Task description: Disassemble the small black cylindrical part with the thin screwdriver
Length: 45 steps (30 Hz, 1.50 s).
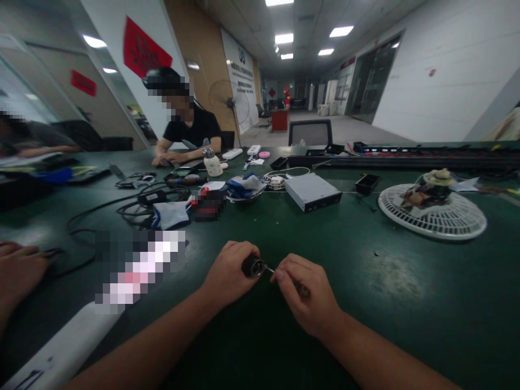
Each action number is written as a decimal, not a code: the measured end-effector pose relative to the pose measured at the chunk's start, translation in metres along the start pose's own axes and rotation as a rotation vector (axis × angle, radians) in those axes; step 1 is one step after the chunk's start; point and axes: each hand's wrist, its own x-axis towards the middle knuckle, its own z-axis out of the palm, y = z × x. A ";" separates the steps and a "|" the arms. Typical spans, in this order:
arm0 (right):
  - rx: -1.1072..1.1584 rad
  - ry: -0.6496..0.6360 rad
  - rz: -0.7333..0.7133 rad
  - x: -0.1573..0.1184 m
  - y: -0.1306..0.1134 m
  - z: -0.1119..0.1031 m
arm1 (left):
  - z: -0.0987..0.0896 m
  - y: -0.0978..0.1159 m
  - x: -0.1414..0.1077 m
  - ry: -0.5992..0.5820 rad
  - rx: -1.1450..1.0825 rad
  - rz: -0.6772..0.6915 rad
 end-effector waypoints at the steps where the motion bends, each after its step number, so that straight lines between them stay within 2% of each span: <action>1: 0.025 -0.033 -0.013 0.000 0.000 0.000 | 0.000 0.000 0.000 0.001 0.000 -0.003; 3: 0.059 -0.111 -0.038 0.000 0.000 0.000 | 0.000 0.000 0.000 0.003 0.001 -0.003; 5: 0.042 -0.132 -0.029 -0.001 0.000 0.001 | 0.000 0.001 0.000 -0.001 0.002 0.003; 10: -0.006 -0.003 0.009 0.000 0.000 0.000 | -0.001 0.000 0.001 -0.012 0.008 0.010; 15: 0.031 -0.152 -0.044 0.001 -0.002 0.001 | -0.001 0.000 0.001 -0.008 0.011 0.013; 20: -0.019 -0.029 -0.015 0.000 0.000 0.002 | 0.000 0.000 0.001 -0.025 0.020 0.022; 25: 0.012 -0.165 -0.077 0.001 -0.003 0.002 | -0.001 0.000 0.001 -0.020 0.024 0.018; 30: -0.027 -0.059 -0.058 0.000 -0.003 0.001 | -0.001 0.000 0.001 -0.044 0.033 0.038; 35: -0.017 -0.171 -0.083 0.001 -0.004 0.001 | -0.001 0.000 0.001 -0.046 0.043 0.049; 40: -0.054 -0.092 -0.079 0.002 -0.005 0.002 | -0.001 0.000 0.001 -0.045 0.050 0.051; 45: -0.009 -0.200 -0.109 0.001 -0.004 0.001 | -0.002 0.000 0.001 -0.056 0.047 0.056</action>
